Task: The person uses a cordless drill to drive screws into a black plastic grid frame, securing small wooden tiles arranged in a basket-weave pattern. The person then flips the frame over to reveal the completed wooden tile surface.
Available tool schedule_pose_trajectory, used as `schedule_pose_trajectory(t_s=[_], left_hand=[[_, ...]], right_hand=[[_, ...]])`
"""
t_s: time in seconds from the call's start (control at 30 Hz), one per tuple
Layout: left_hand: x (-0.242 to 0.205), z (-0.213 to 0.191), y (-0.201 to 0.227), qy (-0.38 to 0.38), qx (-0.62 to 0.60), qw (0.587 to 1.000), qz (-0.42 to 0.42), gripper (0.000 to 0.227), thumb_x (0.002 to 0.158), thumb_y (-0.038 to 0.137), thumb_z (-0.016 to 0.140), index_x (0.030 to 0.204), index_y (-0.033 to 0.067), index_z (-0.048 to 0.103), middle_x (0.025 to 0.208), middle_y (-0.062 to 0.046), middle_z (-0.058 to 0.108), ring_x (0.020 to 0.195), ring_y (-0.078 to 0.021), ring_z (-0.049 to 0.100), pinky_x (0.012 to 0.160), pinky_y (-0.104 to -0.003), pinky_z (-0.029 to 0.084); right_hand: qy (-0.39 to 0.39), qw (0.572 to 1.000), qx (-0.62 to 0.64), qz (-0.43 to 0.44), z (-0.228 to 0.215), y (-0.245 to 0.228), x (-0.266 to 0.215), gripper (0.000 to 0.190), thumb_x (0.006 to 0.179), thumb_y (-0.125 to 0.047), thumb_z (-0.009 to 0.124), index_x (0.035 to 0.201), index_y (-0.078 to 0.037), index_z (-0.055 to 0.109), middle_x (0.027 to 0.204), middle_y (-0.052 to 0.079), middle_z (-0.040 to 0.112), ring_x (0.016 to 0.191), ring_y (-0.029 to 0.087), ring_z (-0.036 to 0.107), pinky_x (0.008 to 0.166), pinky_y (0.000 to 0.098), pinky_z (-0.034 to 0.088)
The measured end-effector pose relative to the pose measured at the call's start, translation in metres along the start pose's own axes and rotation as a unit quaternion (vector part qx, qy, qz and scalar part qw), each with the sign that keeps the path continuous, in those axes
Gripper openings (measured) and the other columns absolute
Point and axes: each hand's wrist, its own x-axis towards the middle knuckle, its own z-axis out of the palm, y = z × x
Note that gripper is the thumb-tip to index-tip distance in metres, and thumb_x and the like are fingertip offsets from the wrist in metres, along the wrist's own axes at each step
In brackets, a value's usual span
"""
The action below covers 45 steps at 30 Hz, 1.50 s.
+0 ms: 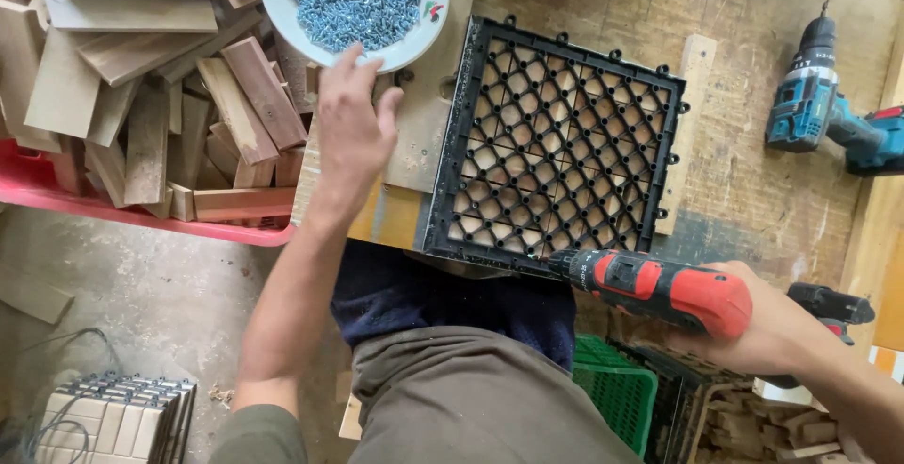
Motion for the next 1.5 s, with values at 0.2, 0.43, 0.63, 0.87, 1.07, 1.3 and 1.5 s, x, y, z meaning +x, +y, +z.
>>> schedule_pose_trajectory(t_s=[0.2, 0.43, 0.63, 0.87, 1.07, 1.3, 1.5], left_hand=[[0.084, 0.001, -0.077, 0.013, 0.112, 0.993, 0.042, 0.042, 0.093, 0.005, 0.078, 0.130, -0.0075, 0.064, 0.136, -0.027, 0.061, 0.124, -0.0406, 0.058, 0.106, -0.047, 0.048], [0.113, 0.040, -0.116, 0.060, 0.244, 0.966, 0.059, 0.016, 0.090, -0.003, 0.075, 0.075, 0.0015, 0.073, 0.089, -0.013, 0.064, 0.084, -0.0241, 0.057, 0.068, -0.030, 0.061], [0.121, 0.042, -0.128, 0.090, 0.221, 0.969, 0.064, 0.018, 0.091, -0.005, 0.072, 0.077, 0.0047, 0.080, 0.085, -0.015, 0.065, 0.085, -0.0297, 0.060, 0.064, -0.034, 0.064], [0.125, 0.040, -0.111, 0.062, 0.185, 0.980, 0.031, 0.011, 0.080, 0.006, 0.088, 0.078, 0.0036, 0.078, 0.087, -0.020, 0.069, 0.083, -0.0313, 0.068, 0.063, -0.037, 0.063], [0.116, 0.034, -0.111, 0.055, 0.183, 0.981, 0.032, 0.019, 0.085, 0.015, 0.089, 0.083, 0.0021, 0.074, 0.090, -0.016, 0.069, 0.089, -0.0300, 0.064, 0.072, -0.037, 0.061], [0.077, 0.009, -0.039, 0.084, -0.068, 0.988, 0.109, 0.018, 0.087, -0.015, 0.070, 0.088, 0.0020, 0.064, 0.082, -0.012, 0.071, 0.073, -0.0196, 0.068, 0.065, -0.022, 0.059], [-0.026, 0.000, 0.055, -0.167, -0.335, 0.926, -0.059, 0.008, 0.091, 0.002, 0.075, 0.097, 0.0066, 0.075, 0.085, -0.007, 0.075, 0.067, -0.0097, 0.063, 0.061, -0.018, 0.055]], right_hand=[[0.028, 0.998, -0.054, -0.018, -0.009, 0.001, 0.000, 0.035, 0.062, -0.023, 0.099, 0.069, -0.007, 0.069, 0.060, 0.005, 0.063, 0.054, 0.018, 0.054, 0.055, 0.0304, 0.047], [0.017, 0.994, -0.103, -0.030, -0.014, -0.006, 0.004, 0.030, 0.065, -0.027, 0.094, 0.071, -0.012, 0.069, 0.058, 0.001, 0.067, 0.054, 0.015, 0.055, 0.054, 0.0280, 0.048], [-0.012, 0.976, -0.214, 0.036, -0.018, -0.042, 0.008, 0.024, 0.068, -0.037, 0.080, 0.079, -0.021, 0.066, 0.067, -0.002, 0.074, 0.061, 0.020, 0.066, 0.062, 0.0307, 0.052], [-0.059, 0.946, -0.316, 0.027, -0.035, -0.085, 0.002, 0.017, 0.073, -0.041, 0.072, 0.081, -0.027, 0.067, 0.063, -0.006, 0.070, 0.059, 0.015, 0.063, 0.060, 0.0270, 0.052], [-0.062, 0.926, -0.373, 0.000, -0.033, -0.095, 0.005, 0.018, 0.072, -0.045, 0.069, 0.082, -0.030, 0.065, 0.066, -0.006, 0.071, 0.064, 0.017, 0.067, 0.065, 0.0294, 0.053], [-0.048, 0.913, -0.405, -0.035, -0.034, -0.107, -0.007, 0.025, 0.078, -0.051, 0.062, 0.099, -0.039, 0.066, 0.074, -0.002, 0.074, 0.072, 0.023, 0.071, 0.067, 0.0358, 0.055], [-0.036, 0.947, -0.319, -0.011, -0.039, -0.082, -0.025, 0.022, 0.077, -0.052, 0.069, 0.098, -0.046, 0.072, 0.065, -0.007, 0.074, 0.063, 0.014, 0.065, 0.068, 0.0260, 0.054]])
